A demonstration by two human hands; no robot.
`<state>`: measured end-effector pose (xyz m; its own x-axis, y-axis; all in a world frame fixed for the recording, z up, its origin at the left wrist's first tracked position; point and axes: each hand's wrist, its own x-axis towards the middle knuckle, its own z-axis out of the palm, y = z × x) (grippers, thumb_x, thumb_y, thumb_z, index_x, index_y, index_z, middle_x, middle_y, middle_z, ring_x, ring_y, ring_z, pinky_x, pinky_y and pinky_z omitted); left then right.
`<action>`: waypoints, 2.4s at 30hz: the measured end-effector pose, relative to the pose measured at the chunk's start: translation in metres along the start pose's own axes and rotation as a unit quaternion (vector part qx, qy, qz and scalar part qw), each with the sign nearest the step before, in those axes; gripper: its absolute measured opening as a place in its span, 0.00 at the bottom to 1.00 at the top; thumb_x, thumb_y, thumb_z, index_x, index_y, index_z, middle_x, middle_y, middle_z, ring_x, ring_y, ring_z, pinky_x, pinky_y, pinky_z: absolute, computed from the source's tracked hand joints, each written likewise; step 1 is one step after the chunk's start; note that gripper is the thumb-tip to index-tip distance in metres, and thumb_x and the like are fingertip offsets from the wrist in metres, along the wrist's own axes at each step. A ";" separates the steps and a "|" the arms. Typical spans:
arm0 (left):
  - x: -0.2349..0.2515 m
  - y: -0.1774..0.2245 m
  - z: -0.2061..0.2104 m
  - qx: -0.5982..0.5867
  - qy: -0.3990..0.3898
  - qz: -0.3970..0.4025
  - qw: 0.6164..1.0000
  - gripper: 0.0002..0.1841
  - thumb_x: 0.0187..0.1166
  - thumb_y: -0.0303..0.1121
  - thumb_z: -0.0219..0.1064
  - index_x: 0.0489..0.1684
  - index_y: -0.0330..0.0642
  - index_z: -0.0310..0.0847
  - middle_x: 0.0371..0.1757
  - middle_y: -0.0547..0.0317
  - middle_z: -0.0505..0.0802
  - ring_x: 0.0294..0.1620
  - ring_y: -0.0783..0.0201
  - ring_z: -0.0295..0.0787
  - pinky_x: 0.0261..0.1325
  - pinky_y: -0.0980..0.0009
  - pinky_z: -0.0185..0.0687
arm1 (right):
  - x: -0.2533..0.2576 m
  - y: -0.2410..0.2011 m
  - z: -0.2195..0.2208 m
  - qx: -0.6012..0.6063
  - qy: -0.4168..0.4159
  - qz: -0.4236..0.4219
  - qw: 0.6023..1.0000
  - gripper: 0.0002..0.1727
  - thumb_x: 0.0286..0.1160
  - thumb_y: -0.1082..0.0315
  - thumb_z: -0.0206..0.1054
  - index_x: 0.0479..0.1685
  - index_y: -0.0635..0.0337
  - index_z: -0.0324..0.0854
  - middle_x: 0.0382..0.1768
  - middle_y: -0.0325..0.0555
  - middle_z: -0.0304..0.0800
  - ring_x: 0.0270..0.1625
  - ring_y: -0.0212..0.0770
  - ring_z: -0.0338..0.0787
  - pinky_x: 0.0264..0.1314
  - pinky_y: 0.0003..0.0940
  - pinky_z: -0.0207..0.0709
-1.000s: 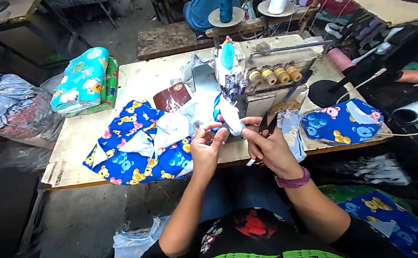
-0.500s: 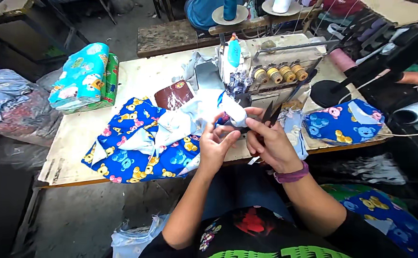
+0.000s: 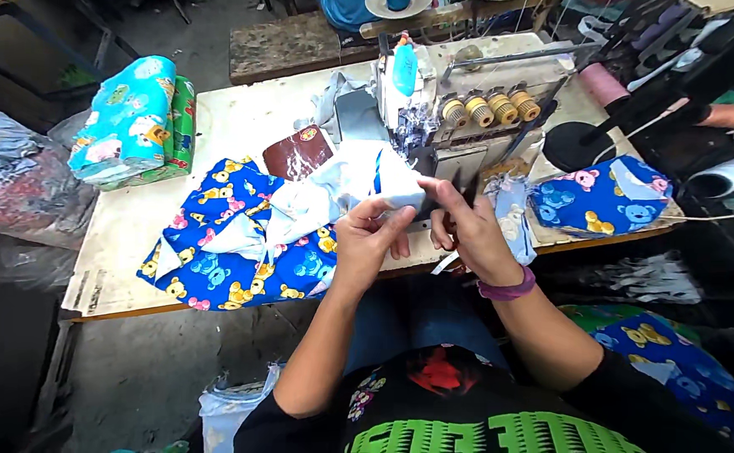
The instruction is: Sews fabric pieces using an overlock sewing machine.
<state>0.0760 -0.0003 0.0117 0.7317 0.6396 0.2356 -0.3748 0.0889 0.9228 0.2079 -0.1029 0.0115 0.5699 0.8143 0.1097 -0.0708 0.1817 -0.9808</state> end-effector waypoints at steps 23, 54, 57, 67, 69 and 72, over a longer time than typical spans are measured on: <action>-0.051 -0.031 0.014 0.465 0.064 0.258 0.845 0.06 0.71 0.21 0.74 0.42 0.29 0.93 0.37 0.46 0.92 0.31 0.70 0.85 0.37 0.83 0.81 | -0.047 0.008 -0.007 -0.046 -0.002 0.080 0.996 0.06 0.72 0.78 0.73 0.44 0.62 0.91 0.22 0.32 0.90 0.11 0.19 0.71 0.13 0.15 0.68; 0.066 0.042 -0.001 -0.022 0.136 0.021 0.990 0.10 0.89 0.23 0.53 0.55 0.37 0.82 0.43 0.58 0.98 0.46 0.65 0.97 0.58 0.68 0.91 | 0.041 -0.012 -0.027 -0.377 0.012 -0.264 0.888 0.15 0.79 0.69 0.70 0.59 0.67 0.89 0.40 0.51 0.91 0.31 0.35 0.85 0.33 0.27 0.80; 0.072 0.034 0.000 -0.044 0.186 0.001 0.982 0.10 0.89 0.22 0.55 0.46 0.39 0.85 0.39 0.59 0.98 0.41 0.66 0.97 0.53 0.70 0.93 | 0.062 0.012 -0.020 -0.416 0.011 -0.272 0.867 0.13 0.74 0.70 0.74 0.54 0.67 0.90 0.40 0.56 0.92 0.37 0.50 0.92 0.38 0.45 0.85; 0.090 0.022 -0.005 -0.018 0.165 0.093 0.982 0.10 0.83 0.19 0.62 0.40 0.41 0.90 0.38 0.62 0.98 0.42 0.69 0.96 0.53 0.72 0.92 | 0.063 0.007 -0.016 -0.326 0.022 -0.324 0.888 0.10 0.68 0.70 0.78 0.41 0.68 0.89 0.43 0.54 0.89 0.33 0.30 0.81 0.33 0.17 0.74; 0.088 0.021 -0.005 -0.019 0.171 0.092 0.981 0.10 0.82 0.19 0.63 0.39 0.42 0.91 0.38 0.62 0.98 0.42 0.70 0.97 0.53 0.73 0.92 | 0.073 0.015 -0.006 -0.332 0.017 -0.313 0.890 0.07 0.68 0.72 0.77 0.39 0.67 0.89 0.43 0.53 0.86 0.34 0.32 0.81 0.35 0.20 0.74; 0.089 0.018 -0.008 -0.026 0.197 0.093 0.976 0.10 0.78 0.17 0.65 0.38 0.43 0.92 0.37 0.64 0.98 0.41 0.71 0.96 0.53 0.73 0.92 | 0.076 0.020 -0.008 -0.306 -0.005 -0.293 0.906 0.04 0.67 0.74 0.76 0.34 0.68 0.88 0.46 0.53 0.87 0.37 0.28 0.82 0.39 0.15 0.76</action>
<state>0.1298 0.0649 0.0473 0.3763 0.8916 0.2521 -0.5166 -0.0240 0.8559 0.2560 -0.0415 -0.0009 0.3548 0.6830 0.6385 0.7106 0.2468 -0.6589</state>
